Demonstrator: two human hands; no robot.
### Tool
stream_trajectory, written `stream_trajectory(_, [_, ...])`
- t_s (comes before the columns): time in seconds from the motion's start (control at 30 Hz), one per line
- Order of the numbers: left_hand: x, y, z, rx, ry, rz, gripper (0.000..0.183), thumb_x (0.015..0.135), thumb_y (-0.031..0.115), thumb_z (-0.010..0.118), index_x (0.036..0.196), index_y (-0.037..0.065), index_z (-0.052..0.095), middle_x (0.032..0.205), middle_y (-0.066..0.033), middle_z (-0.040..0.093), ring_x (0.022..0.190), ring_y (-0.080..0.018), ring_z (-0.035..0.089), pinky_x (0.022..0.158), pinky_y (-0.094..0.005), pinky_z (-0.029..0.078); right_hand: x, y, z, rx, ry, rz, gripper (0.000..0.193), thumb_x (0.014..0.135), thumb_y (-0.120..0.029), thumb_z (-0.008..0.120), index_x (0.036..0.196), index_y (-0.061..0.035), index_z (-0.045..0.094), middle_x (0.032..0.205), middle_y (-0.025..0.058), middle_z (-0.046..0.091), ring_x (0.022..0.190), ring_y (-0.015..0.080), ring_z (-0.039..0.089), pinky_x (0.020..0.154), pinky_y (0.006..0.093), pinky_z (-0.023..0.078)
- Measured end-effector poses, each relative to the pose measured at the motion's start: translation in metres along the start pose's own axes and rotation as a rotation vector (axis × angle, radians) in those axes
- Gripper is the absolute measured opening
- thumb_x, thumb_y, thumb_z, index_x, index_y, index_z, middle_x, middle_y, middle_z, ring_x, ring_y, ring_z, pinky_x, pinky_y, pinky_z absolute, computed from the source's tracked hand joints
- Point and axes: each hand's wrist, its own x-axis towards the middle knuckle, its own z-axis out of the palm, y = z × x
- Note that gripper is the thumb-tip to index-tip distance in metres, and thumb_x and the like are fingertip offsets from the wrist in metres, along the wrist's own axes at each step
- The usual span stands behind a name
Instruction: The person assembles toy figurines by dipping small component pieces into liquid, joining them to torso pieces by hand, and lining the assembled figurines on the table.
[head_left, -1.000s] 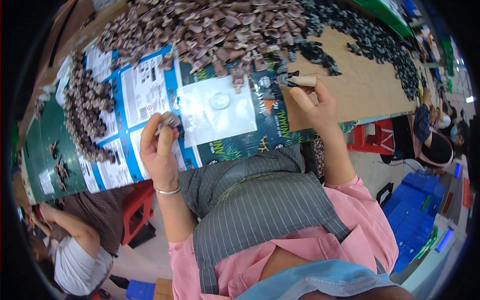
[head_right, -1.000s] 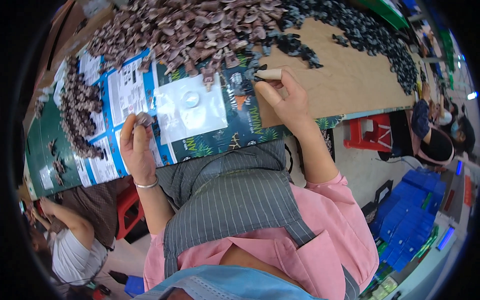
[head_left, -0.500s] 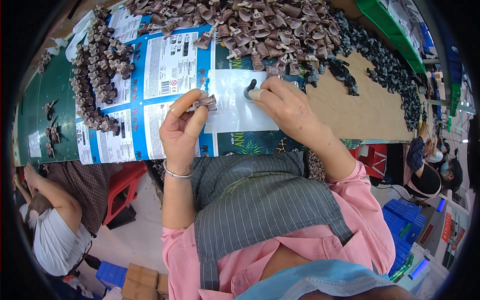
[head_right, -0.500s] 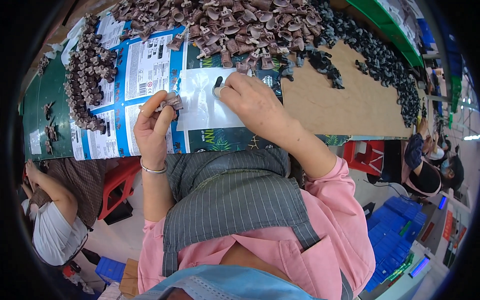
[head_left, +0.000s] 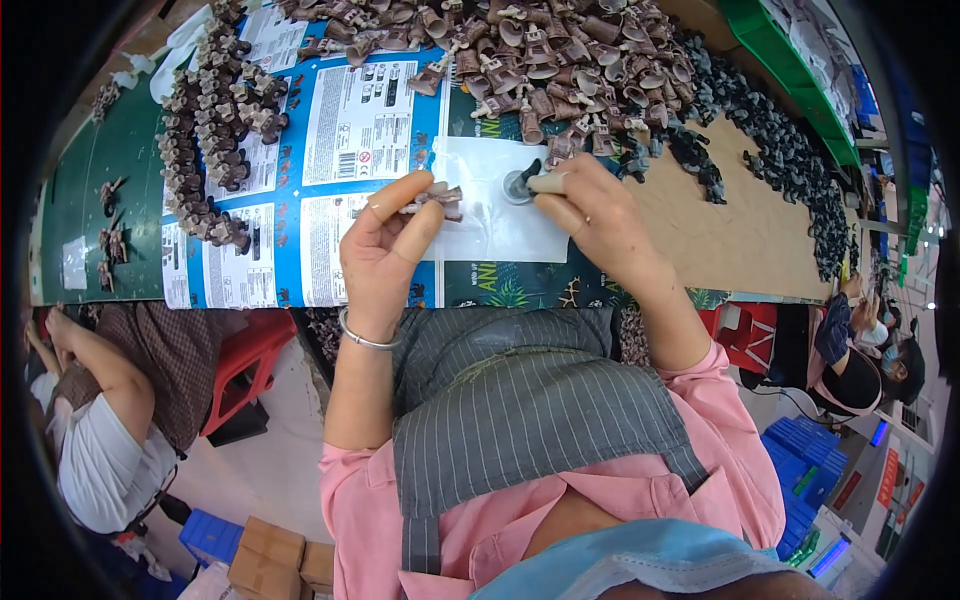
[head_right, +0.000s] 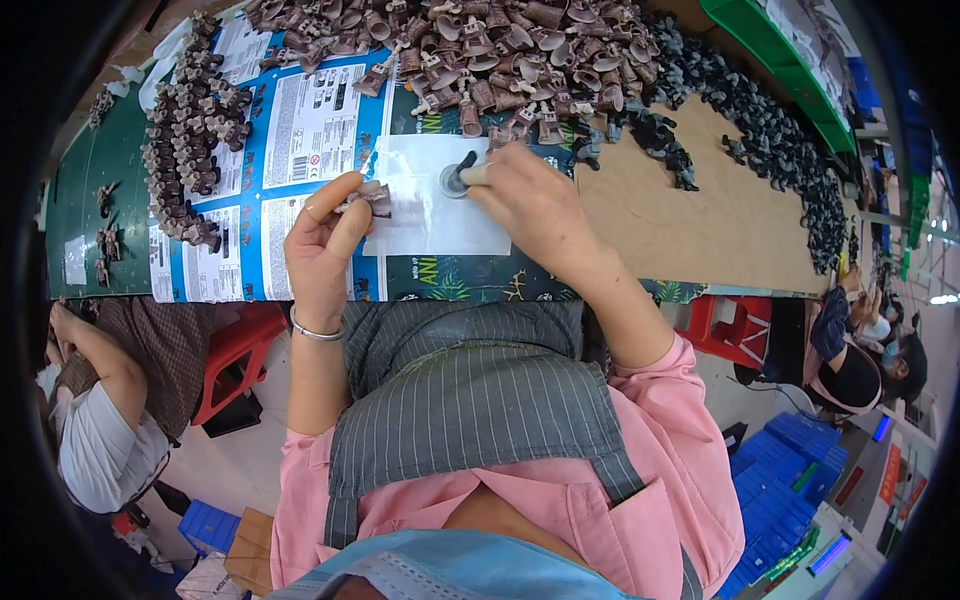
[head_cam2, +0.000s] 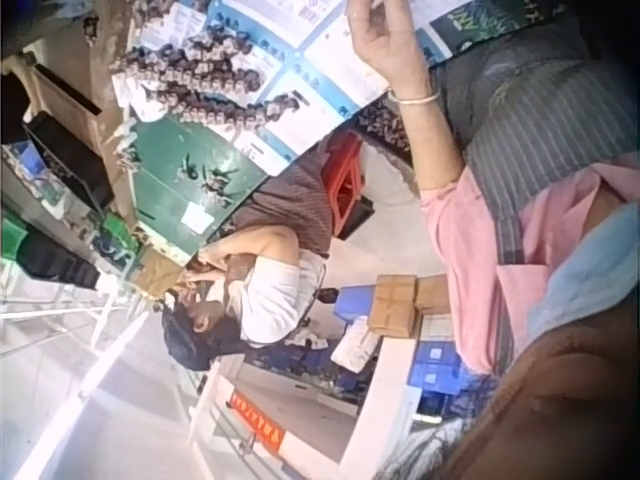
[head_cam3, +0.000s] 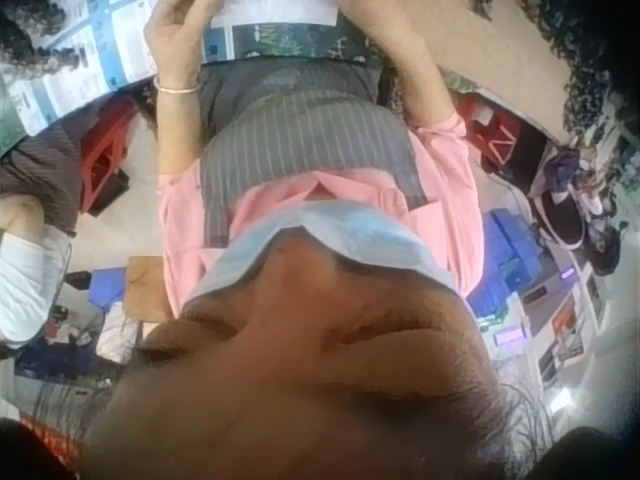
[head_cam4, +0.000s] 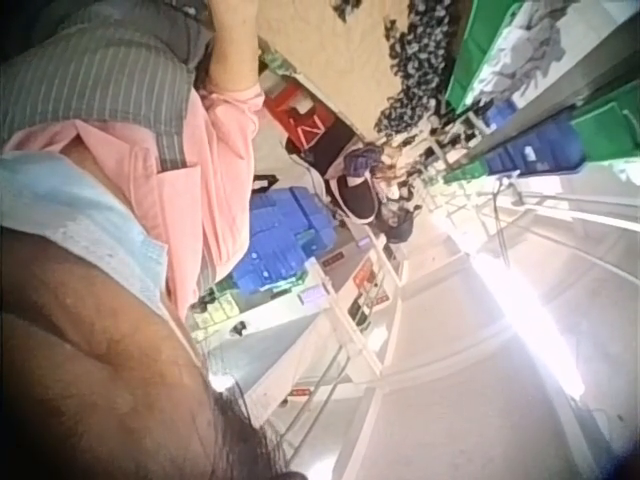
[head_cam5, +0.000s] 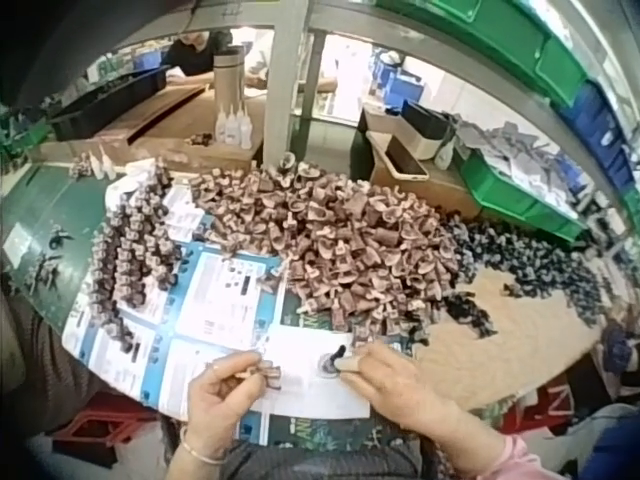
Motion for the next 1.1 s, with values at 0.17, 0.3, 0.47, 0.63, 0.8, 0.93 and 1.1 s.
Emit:
stream_trajectory(0.17, [-0.005,-0.001,0.023,-0.093,-0.032,-0.046,0.034,0.089,0.001,0.069,0.122,0.001,0.063,0.108,-0.0053,0.067,0.093,-0.0101,0.063,0.083,-0.0249,0.052,-0.012,-0.007,-0.001,0.411,0.171,0.280,0.017,0.084,-0.003,0.070,0.101,-0.0031,0.071,0.089,0.0070,0.060,0.081,0.0178,0.061,0.069,0.0276,0.050])
stream_trajectory(0.3, [-0.006,0.000,0.037,-0.209,-0.009,-0.144,0.033,0.091,0.010,0.069,0.123,0.005,0.063,0.107,-0.0043,0.067,0.089,-0.0100,0.063,0.079,-0.0246,0.053,-0.011,-0.020,-0.002,0.424,0.223,0.142,0.018,0.083,-0.001,0.071,0.101,-0.0021,0.071,0.089,0.0079,0.062,0.081,0.0171,0.061,0.070,0.0267,0.049])
stream_trajectory(0.47, [-0.012,0.000,0.041,-0.337,0.010,-0.192,0.034,0.091,0.011,0.070,0.124,0.005,0.063,0.105,-0.0039,0.067,0.084,-0.0098,0.063,0.078,-0.0248,0.054,0.001,-0.040,0.013,0.191,0.260,-0.155,0.024,0.076,-0.002,0.076,0.100,-0.0027,0.070,0.090,0.0106,0.062,0.072,0.0237,0.062,0.060,0.0300,0.050])
stream_trajectory(0.63, [-0.007,0.011,0.013,-0.112,0.025,0.017,0.035,0.090,0.005,0.069,0.124,0.005,0.062,0.107,-0.0029,0.067,0.083,-0.0083,0.062,0.073,-0.0247,0.054,0.013,-0.049,0.029,0.203,0.148,-0.233,0.029,0.077,-0.004,0.074,0.105,-0.0054,0.068,0.091,0.0085,0.063,0.075,0.0240,0.064,0.062,0.0324,0.051])
stream_trajectory(0.8, [0.000,0.031,-0.014,0.595,0.070,0.293,0.038,0.086,-0.001,0.069,0.122,0.003,0.062,0.103,-0.0077,0.068,0.079,-0.0128,0.064,0.069,-0.0269,0.054,0.026,-0.058,0.043,-0.048,-0.082,-0.330,0.020,0.080,-0.017,0.070,0.099,-0.0115,0.065,0.085,0.0030,0.060,0.073,0.0225,0.063,0.064,0.0358,0.047])
stream_trajectory(0.93, [0.001,0.019,-0.027,0.910,-0.002,0.445,0.039,0.081,0.000,0.072,0.118,0.002,0.062,0.095,-0.0126,0.066,0.077,-0.0213,0.065,0.067,-0.0305,0.053,0.037,-0.069,0.040,0.058,0.006,-0.227,0.021,0.080,-0.016,0.070,0.099,-0.0112,0.064,0.086,0.0053,0.059,0.075,0.0244,0.061,0.064,0.0364,0.046])
stream_trajectory(1.1, [0.002,0.009,-0.025,0.874,0.001,0.541,0.037,0.079,0.004,0.073,0.115,0.003,0.064,0.089,-0.0136,0.064,0.081,-0.0299,0.064,0.070,-0.0367,0.052,0.060,-0.064,0.065,0.184,0.054,-0.256,0.017,0.079,-0.014,0.070,0.092,-0.0090,0.061,0.085,0.0074,0.058,0.076,0.0280,0.060,0.066,0.0387,0.047])
